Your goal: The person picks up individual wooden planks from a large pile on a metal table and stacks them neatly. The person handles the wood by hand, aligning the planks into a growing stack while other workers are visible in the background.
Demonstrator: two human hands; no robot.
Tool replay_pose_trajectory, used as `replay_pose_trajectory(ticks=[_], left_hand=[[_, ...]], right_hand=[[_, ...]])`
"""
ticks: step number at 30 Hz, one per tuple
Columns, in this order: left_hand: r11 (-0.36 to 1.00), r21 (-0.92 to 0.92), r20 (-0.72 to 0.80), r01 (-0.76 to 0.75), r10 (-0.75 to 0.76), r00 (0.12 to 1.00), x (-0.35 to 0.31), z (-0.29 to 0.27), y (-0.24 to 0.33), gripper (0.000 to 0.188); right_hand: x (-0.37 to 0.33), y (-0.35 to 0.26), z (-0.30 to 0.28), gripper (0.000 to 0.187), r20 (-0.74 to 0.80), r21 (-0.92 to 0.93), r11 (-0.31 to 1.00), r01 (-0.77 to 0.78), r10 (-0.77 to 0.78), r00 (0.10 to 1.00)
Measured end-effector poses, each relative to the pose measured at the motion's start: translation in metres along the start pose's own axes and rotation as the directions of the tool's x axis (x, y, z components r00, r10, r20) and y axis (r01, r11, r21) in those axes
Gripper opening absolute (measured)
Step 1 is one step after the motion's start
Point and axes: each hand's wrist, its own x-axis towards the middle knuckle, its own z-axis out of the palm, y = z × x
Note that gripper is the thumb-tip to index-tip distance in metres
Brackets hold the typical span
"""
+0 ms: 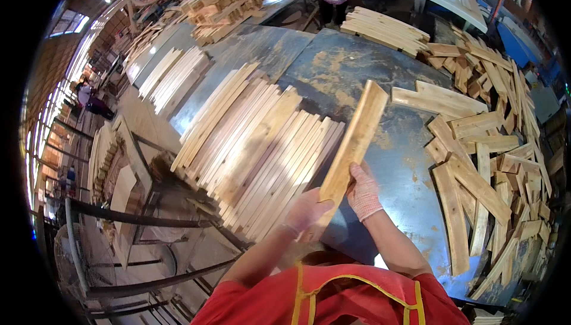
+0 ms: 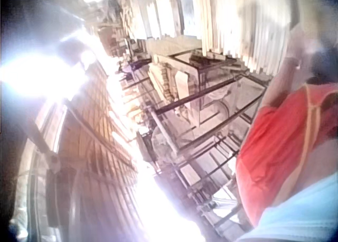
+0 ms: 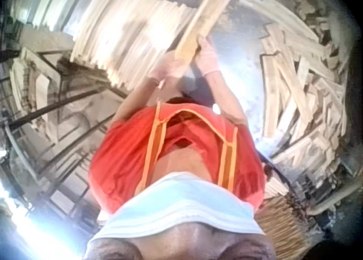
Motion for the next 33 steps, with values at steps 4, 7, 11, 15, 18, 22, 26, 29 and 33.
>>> replay_pose_trajectory(ticks=[4,7,11,15,18,22,26,29,33], left_hand=[[0.999,0.048,-0.113,-0.01,0.015,0.993,0.01,-0.033,-0.039,0.043],[0.988,0.144,-0.085,0.055,-0.043,0.995,-0.018,-0.064,0.032,0.048],[0.87,0.448,0.09,-0.206,0.186,0.979,-0.02,-0.07,0.048,0.067],[0.59,0.744,-0.194,-0.313,0.639,0.744,0.004,-0.178,0.013,0.088],[0.471,0.868,-0.4,0.157,0.474,0.785,0.02,-0.317,-0.048,0.116],[0.192,0.909,-0.406,0.37,0.201,0.891,0.018,-0.417,-0.092,0.127],[0.369,0.894,-0.315,0.253,0.118,0.942,0.037,-0.454,-0.081,0.126],[0.508,0.841,-0.336,0.184,0.225,0.914,0.035,-0.489,-0.101,0.117],[0.618,0.766,-0.368,0.176,0.197,0.909,0.041,-0.525,-0.102,0.108]], right_hand=[[-0.004,-0.039,0.006,0.083,0.274,-0.309,0.948,-0.075,0.164,0.948],[-0.01,-0.031,0.013,0.096,0.179,-0.343,0.937,-0.06,0.128,0.976],[-0.018,0.005,0.088,0.098,0.231,-0.239,0.97,0.055,0.002,0.973],[0.025,0.038,0.111,0.091,0.205,-0.153,0.986,-0.067,0.098,0.974],[0.034,0.075,0.157,0.081,0.091,-0.164,0.979,-0.119,0.135,0.987],[0.043,0.12,0.231,0.054,0.151,-0.134,0.961,-0.243,0.262,0.953],[0.078,0.181,0.257,0.048,0.073,-0.114,0.97,-0.216,0.225,0.972],[0.097,0.218,0.284,0.069,0.042,-0.209,0.965,-0.161,0.173,0.984],[0.107,0.247,0.331,0.089,-0.034,-0.188,0.968,-0.169,0.165,0.986]])
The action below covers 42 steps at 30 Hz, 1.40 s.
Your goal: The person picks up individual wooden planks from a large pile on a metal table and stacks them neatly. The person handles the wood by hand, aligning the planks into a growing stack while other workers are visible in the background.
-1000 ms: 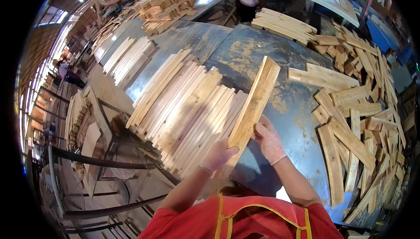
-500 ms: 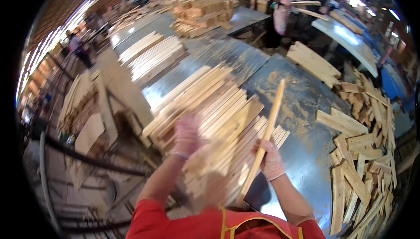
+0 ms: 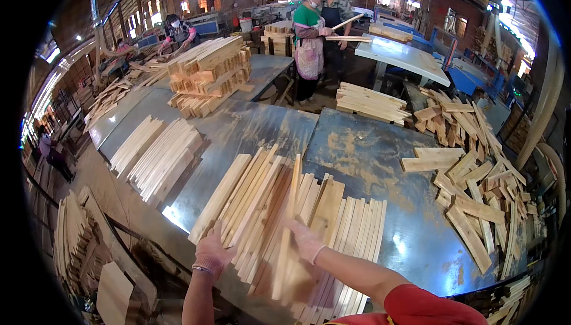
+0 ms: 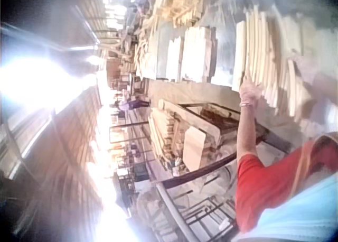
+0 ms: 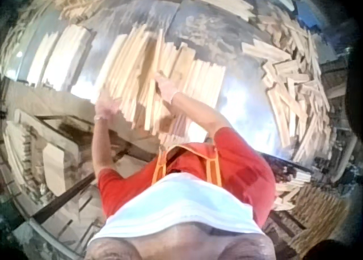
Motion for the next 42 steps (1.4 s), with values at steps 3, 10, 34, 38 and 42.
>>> replay_pose_trajectory(ticks=[3,10,34,38,42], left_hand=[[0.994,-0.024,0.13,0.103,-0.099,0.987,0.009,-0.027,-0.009,0.106],[0.948,-0.292,0.222,0.127,-0.062,0.973,0.03,-0.023,-0.015,0.102],[0.95,0.279,-0.311,0.138,-0.047,0.949,-0.092,0.067,0.139,0.109],[0.717,-0.694,-0.097,-0.066,-0.002,0.995,-0.157,0.13,0.24,0.104],[0.918,-0.126,0.05,-0.375,0.384,0.922,-0.221,0.186,0.39,0.092]], right_hand=[[0.018,-0.007,0.023,0.087,0.159,-0.62,0.784,-0.017,0.147,0.976],[0.057,0.066,0.064,0.057,0.607,-0.765,0.484,0.426,0.32,0.728],[-0.221,-0.173,-0.535,0.084,-0.352,-0.722,0.689,-0.064,-0.286,0.891],[-0.285,-0.257,-0.633,0.055,-0.301,-0.947,0.172,-0.272,-0.769,0.564],[-0.311,-0.28,-0.721,0.072,-0.498,-0.782,0.081,-0.618,-0.678,0.541]])
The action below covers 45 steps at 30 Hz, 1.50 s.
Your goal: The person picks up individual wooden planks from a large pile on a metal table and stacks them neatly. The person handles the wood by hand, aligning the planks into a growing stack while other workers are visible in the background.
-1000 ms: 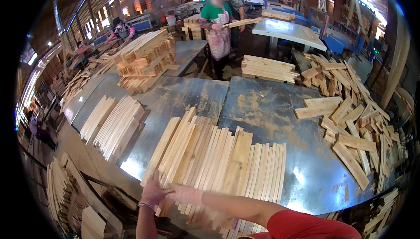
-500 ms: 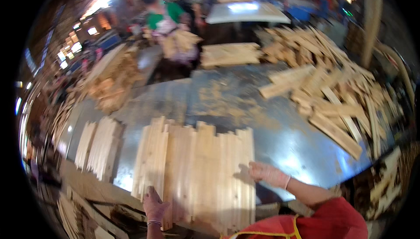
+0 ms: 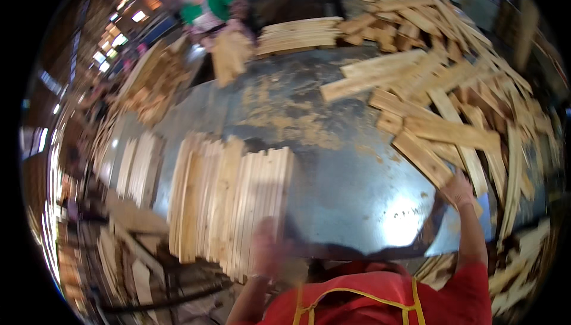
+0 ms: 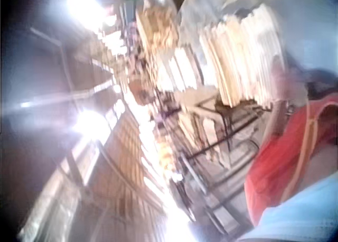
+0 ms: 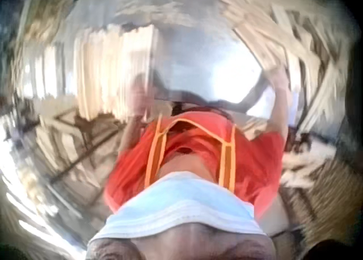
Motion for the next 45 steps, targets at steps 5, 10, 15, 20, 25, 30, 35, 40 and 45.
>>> replay_pose_trajectory(ticks=[5,10,15,20,25,30,35,40,45], left_hand=[[0.971,0.026,0.308,-0.238,0.219,0.926,0.006,0.049,0.096,0.096],[0.965,-0.26,0.472,0.042,0.089,0.877,0.007,0.098,0.151,0.116],[0.989,-0.138,0.422,0.047,0.015,0.906,0.014,0.073,0.161,0.114],[0.874,-0.358,0.476,0.327,-0.13,0.87,-0.042,0.069,0.073,0.088],[0.986,0.066,0.263,0.154,-0.166,0.95,-0.064,0.018,0.055,0.086],[0.937,0.334,-0.088,-0.106,0.142,0.986,-0.043,0.023,0.012,0.09],[0.983,0.161,0.067,0.085,-0.097,0.993,-0.038,0.048,-0.053,0.089],[0.92,0.39,0.058,-0.039,0.018,0.998,-0.013,0.054,-0.023,0.095],[0.879,0.287,0.173,-0.382,0.345,0.923,0.032,0.097,0.06,0.092]], right_hand=[[-0.006,-0.002,-0.002,0.06,0.492,0.579,0.815,0.008,-0.357,0.794],[-0.077,-0.127,0.019,0.048,0.426,0.824,0.516,-0.234,-0.292,0.856],[-0.178,-0.216,0.073,0.054,0.38,0.923,0.095,-0.374,-0.392,0.838],[-0.202,-0.263,0.062,0.089,0.564,0.812,0.486,-0.323,-0.515,0.645],[-0.237,-0.344,0.065,0.09,0.58,0.758,0.652,0.026,-0.692,0.429],[-0.233,-0.375,0.113,0.084,0.507,0.855,0.515,-0.065,-0.803,0.313],[-0.142,-0.26,0.095,0.064,0.265,0.877,0.478,0.049,-0.566,0.781],[-0.005,-0.035,0.028,0.069,-0.315,0.491,0.871,-0.013,0.192,0.929],[0.071,0.081,-0.039,0.102,-0.154,0.505,0.731,-0.459,0.6,0.785]])
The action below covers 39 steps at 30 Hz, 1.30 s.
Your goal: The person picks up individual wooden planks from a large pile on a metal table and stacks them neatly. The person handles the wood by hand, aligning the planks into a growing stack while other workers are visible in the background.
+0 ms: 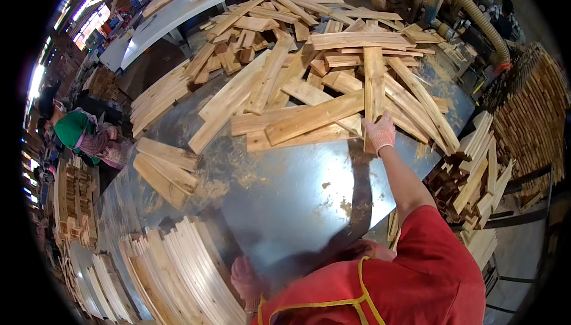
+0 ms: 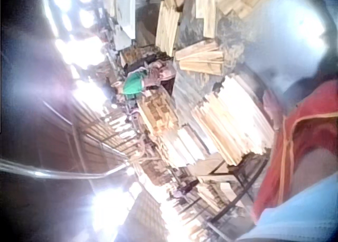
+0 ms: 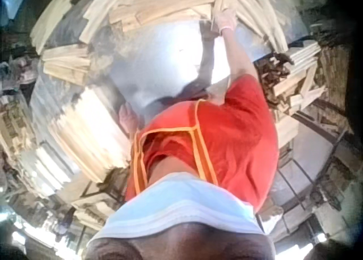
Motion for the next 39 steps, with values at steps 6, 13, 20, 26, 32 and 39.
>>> replay_pose_trajectory(ticks=[6,13,20,26,32,39], left_hand=[[0.918,-0.29,0.115,-0.272,0.315,0.942,0.12,-0.053,0.183,0.075],[0.0,-0.919,0.348,0.395,0.475,0.808,0.177,-0.04,0.272,0.049],[-0.35,-0.687,0.594,0.637,0.234,0.77,0.163,-0.033,0.238,0.055],[-0.245,-0.83,0.511,0.5,0.023,0.859,0.112,-0.04,0.182,0.054],[0.364,-0.814,0.299,0.452,-0.403,0.865,0.024,-0.065,0.125,0.047],[0.496,-0.628,0.283,0.599,-0.572,0.77,-0.114,-0.027,0.064,0.051]], right_hand=[[0.029,0.01,0.003,0.114,0.13,-0.098,0.988,0.118,-0.105,0.986],[-0.069,0.008,-0.036,0.094,0.718,0.686,0.435,-0.584,-0.535,0.445],[0.063,-0.042,0.047,0.082,0.308,-0.26,0.418,0.871,-0.819,0.485],[0.036,-0.101,0.014,0.099,0.787,-0.271,0.269,0.924,-0.491,0.374],[-0.132,-0.003,0.028,0.066,0.921,0.383,0.907,-0.178,-0.36,0.148],[-0.363,0.007,0.106,0.049,0.93,0.364,0.846,0.389,-0.309,-0.198]])
